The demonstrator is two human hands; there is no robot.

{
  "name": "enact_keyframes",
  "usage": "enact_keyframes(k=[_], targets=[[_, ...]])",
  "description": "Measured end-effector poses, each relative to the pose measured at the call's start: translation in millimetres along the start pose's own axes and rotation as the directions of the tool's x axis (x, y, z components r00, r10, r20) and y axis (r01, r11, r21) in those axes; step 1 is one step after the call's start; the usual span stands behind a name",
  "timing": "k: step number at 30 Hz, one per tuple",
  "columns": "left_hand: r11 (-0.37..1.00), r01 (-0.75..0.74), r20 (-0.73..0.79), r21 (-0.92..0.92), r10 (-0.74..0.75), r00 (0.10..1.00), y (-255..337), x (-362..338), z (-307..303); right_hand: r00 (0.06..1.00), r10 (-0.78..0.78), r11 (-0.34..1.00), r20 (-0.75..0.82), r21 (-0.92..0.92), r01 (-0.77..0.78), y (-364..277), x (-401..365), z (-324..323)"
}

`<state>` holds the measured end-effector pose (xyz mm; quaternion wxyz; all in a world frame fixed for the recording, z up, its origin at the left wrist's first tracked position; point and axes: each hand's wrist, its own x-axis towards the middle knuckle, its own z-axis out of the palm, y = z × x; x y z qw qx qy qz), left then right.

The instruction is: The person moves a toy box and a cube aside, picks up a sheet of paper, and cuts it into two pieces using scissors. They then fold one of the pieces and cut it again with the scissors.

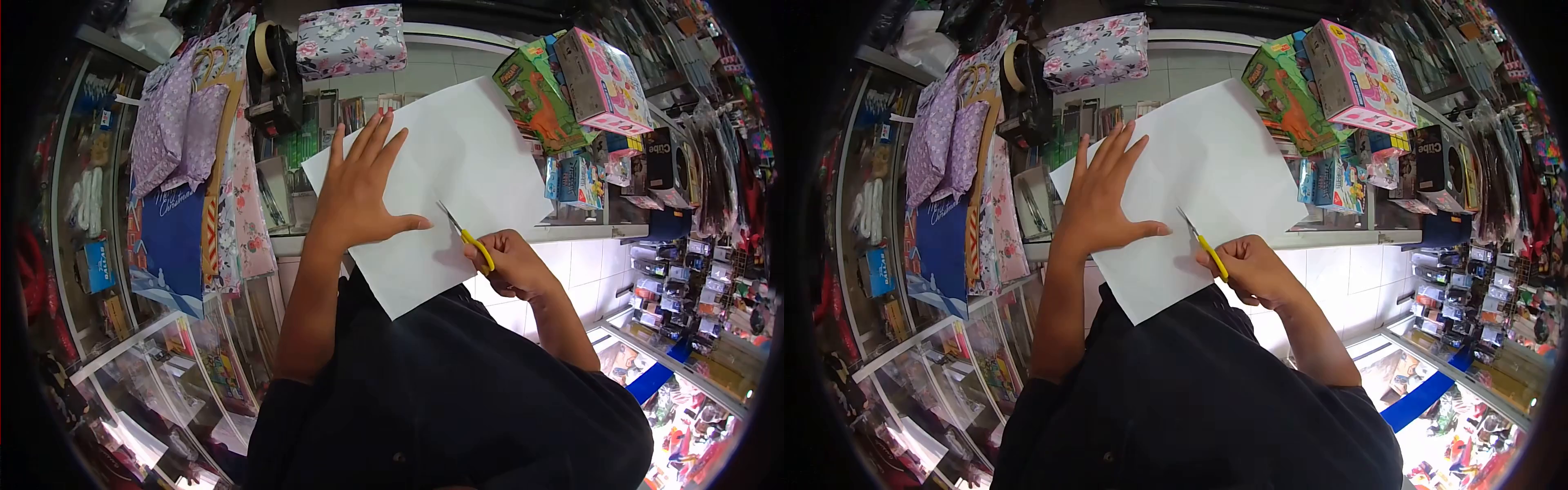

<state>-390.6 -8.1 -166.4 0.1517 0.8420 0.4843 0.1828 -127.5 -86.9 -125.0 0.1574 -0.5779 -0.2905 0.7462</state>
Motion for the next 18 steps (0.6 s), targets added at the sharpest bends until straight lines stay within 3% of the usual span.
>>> enact_keyframes(k=[11, 18], targets=[[1.0, 0.005, -0.012, -0.024, -0.006, 1.0, -1.6, -3.3, 0.3, 0.999, 0.002, 1.0, 0.044, 0.031, -0.003, -0.5, -0.1, -0.1], [0.999, -0.003, -0.006, -0.032, 0.003, 1.0, -3.0, -5.5, 0.5, 0.999, -0.031, 0.998, 0.038, -0.057, 0.033, -0.8, 0.0, -2.5]])
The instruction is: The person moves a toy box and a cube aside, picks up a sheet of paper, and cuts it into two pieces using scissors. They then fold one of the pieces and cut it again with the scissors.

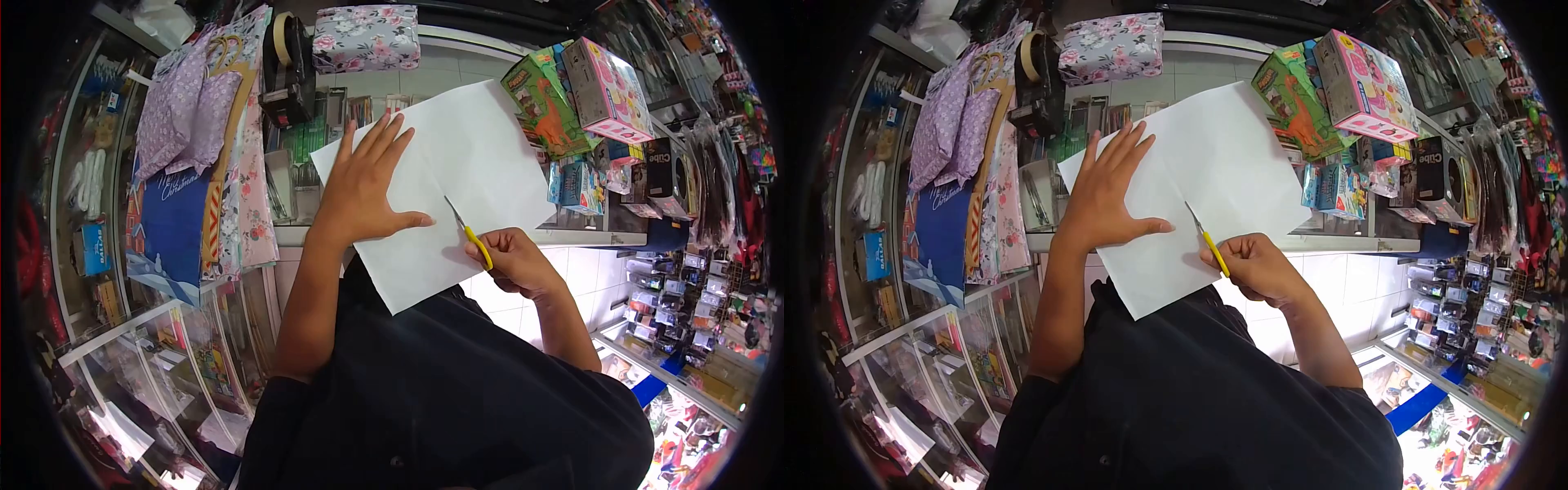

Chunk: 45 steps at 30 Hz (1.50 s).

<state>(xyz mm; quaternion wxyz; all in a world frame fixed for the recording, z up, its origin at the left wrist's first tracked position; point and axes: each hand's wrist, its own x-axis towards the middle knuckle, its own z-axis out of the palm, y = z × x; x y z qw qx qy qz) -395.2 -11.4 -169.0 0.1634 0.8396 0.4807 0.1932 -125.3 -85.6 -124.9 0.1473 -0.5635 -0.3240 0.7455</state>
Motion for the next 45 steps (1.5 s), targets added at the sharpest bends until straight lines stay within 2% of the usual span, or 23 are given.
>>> enact_keyframes(k=[5, 13, 20, 37, 45], targets=[[1.0, -0.004, -0.01, -0.006, 0.004, 1.0, -0.2, -0.4, -0.6, 0.997, 0.019, 0.99, -0.077, -0.139, -0.03, -3.4, -2.0, 3.7], [1.0, -0.015, -0.004, -0.012, 0.015, 1.0, 0.0, -1.7, -1.4, 0.992, 0.062, 0.988, -0.11, -0.132, -0.076, -11.0, -3.8, 9.0], [1.0, 0.002, 0.018, -0.013, -0.001, 1.0, -0.1, 0.4, -1.1, 0.989, 0.112, 0.985, -0.094, -0.119, -0.123, -14.9, -4.4, 8.1], [1.0, 0.008, 0.004, -0.026, -0.008, 1.0, 0.6, -1.0, -0.9, 0.999, 0.04, 0.999, -0.008, -0.006, -0.04, -7.3, 12.9, -2.7], [0.999, 0.004, 0.011, -0.043, -0.004, 1.0, 1.9, -0.5, -2.5, 0.998, 0.041, 0.998, 0.041, -0.049, -0.039, -18.6, 12.3, -4.0]])
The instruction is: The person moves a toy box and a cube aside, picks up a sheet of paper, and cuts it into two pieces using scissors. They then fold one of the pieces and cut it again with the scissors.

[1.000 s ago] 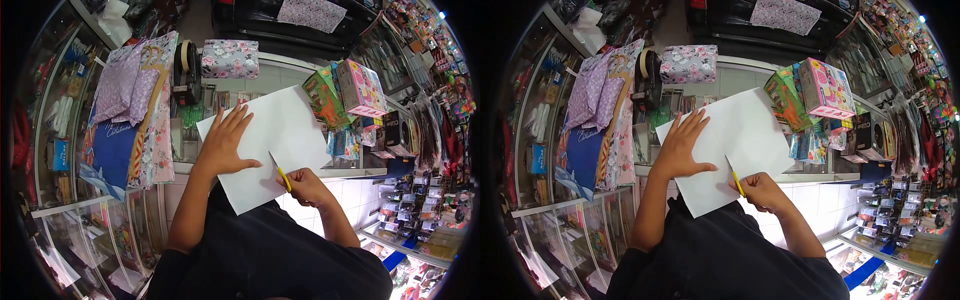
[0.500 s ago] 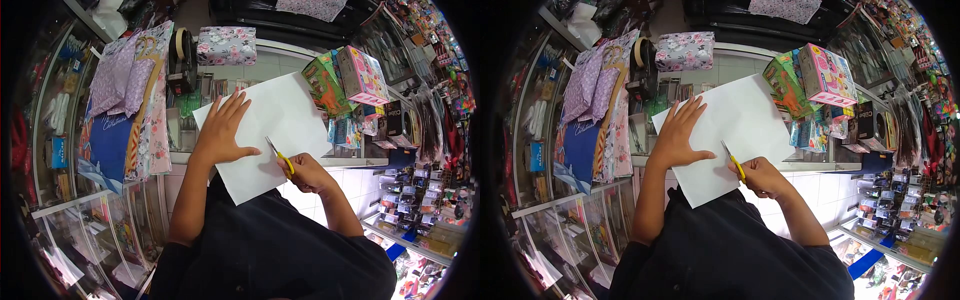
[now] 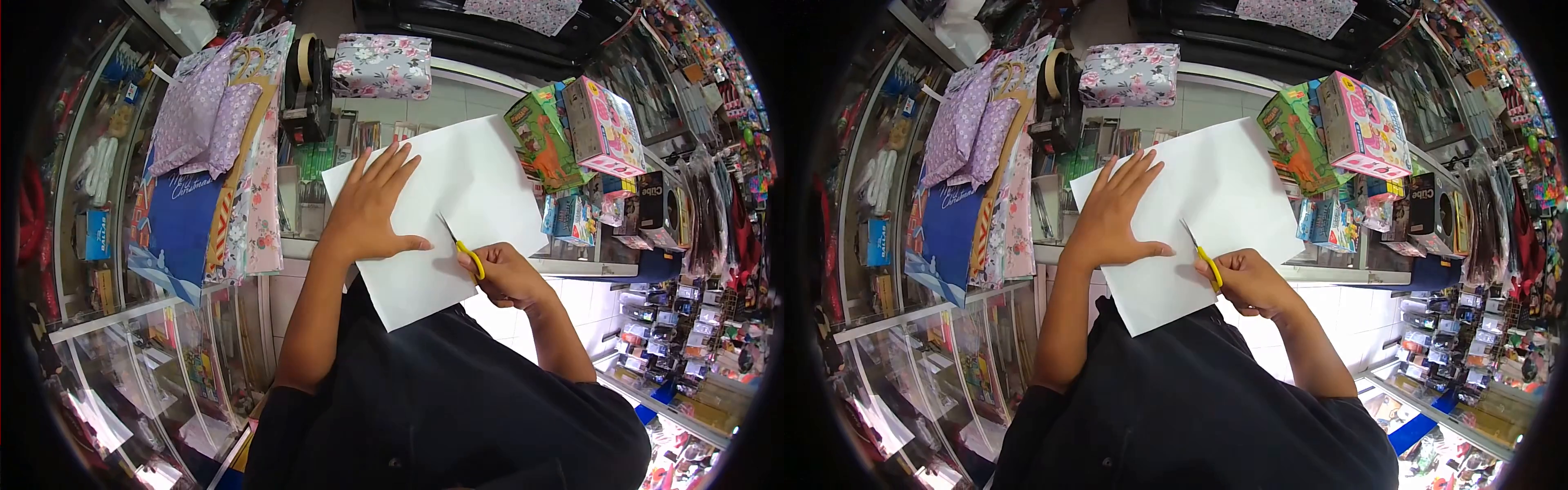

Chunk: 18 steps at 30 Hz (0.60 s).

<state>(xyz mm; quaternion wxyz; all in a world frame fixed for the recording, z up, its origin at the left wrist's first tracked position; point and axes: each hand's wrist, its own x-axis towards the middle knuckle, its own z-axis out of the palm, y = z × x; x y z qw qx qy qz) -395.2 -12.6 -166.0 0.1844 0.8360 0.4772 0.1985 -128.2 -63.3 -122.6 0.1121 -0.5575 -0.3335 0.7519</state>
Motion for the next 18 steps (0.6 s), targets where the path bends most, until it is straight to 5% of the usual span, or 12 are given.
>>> enact_keyframes(k=[18], targets=[[1.0, 0.013, 0.007, -0.001, -0.013, 1.0, 2.7, 0.7, -2.4, 1.0, 0.011, 0.999, 0.029, 0.047, -0.013, 4.9, -1.0, -2.6]])
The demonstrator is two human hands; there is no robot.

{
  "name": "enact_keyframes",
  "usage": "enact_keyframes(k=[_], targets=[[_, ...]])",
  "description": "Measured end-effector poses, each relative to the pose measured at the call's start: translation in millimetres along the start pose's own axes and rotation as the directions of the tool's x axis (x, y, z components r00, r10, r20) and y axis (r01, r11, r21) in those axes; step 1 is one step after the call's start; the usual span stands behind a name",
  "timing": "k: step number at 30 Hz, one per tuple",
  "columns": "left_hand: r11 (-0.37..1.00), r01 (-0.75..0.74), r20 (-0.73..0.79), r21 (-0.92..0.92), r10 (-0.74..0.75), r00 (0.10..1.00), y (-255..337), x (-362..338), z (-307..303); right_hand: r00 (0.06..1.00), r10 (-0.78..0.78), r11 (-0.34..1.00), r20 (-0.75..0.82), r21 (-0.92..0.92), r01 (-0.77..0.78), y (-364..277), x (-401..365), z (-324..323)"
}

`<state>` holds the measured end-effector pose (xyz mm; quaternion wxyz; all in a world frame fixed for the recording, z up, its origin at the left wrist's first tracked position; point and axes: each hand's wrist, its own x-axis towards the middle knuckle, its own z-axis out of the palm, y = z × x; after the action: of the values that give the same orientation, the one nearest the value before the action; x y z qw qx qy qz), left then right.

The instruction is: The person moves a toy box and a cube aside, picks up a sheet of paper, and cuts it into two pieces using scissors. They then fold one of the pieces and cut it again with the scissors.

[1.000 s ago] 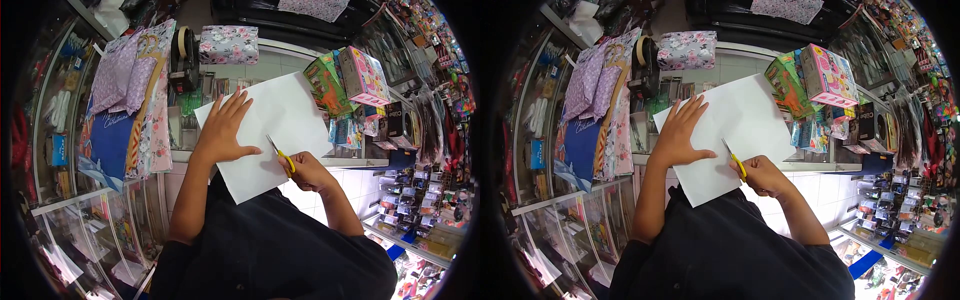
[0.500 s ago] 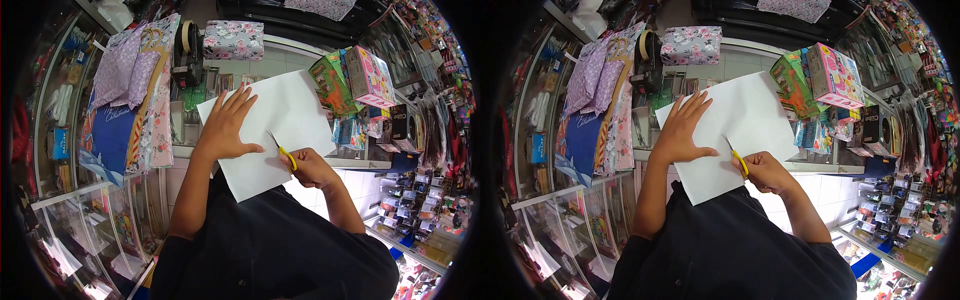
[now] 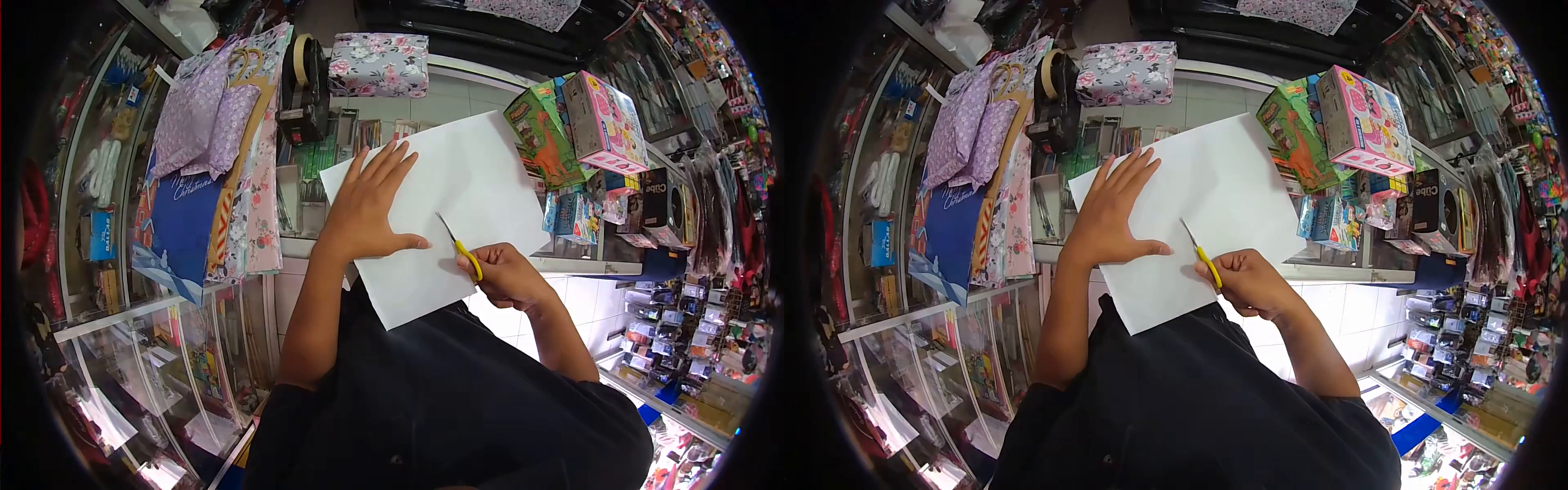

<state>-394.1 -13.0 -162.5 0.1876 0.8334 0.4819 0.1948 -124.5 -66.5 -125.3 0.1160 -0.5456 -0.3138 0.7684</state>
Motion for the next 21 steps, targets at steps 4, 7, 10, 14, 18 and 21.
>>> enact_keyframes(k=[4, 7, 10, 14, 18, 21], targets=[[1.0, 0.0, -0.004, 0.005, 0.0, 1.0, 0.0, 0.4, 1.7, 1.0, 0.005, 1.0, -0.029, -0.026, -0.006, 0.5, 1.4, -2.1], [1.0, 0.012, -0.004, 0.01, -0.012, 1.0, 0.9, 0.2, 1.5, 0.998, 0.017, 0.999, -0.064, -0.044, -0.02, -6.6, -0.1, 1.7], [1.0, 0.011, -0.013, -0.001, -0.011, 1.0, 0.8, -0.2, 2.3, 0.999, 0.01, 0.999, -0.051, -0.048, -0.013, -8.5, 1.7, 0.3], [1.0, 0.014, -0.007, -0.004, -0.014, 1.0, 0.1, -0.3, 1.4, 0.999, 0.001, 0.999, -0.043, -0.046, -0.003, -8.1, 2.7, 1.6], [1.0, 0.014, -0.005, -0.007, -0.014, 1.0, 0.2, -0.3, 1.1, 0.997, 0.006, 0.999, -0.075, -0.051, -0.01, -3.0, 2.6, 4.6], [1.0, 0.016, -0.007, -0.02, -0.016, 1.0, 0.1, -0.3, 1.4, 0.996, -0.011, 0.998, -0.09, -0.055, 0.006, 2.1, 3.7, 6.0]])
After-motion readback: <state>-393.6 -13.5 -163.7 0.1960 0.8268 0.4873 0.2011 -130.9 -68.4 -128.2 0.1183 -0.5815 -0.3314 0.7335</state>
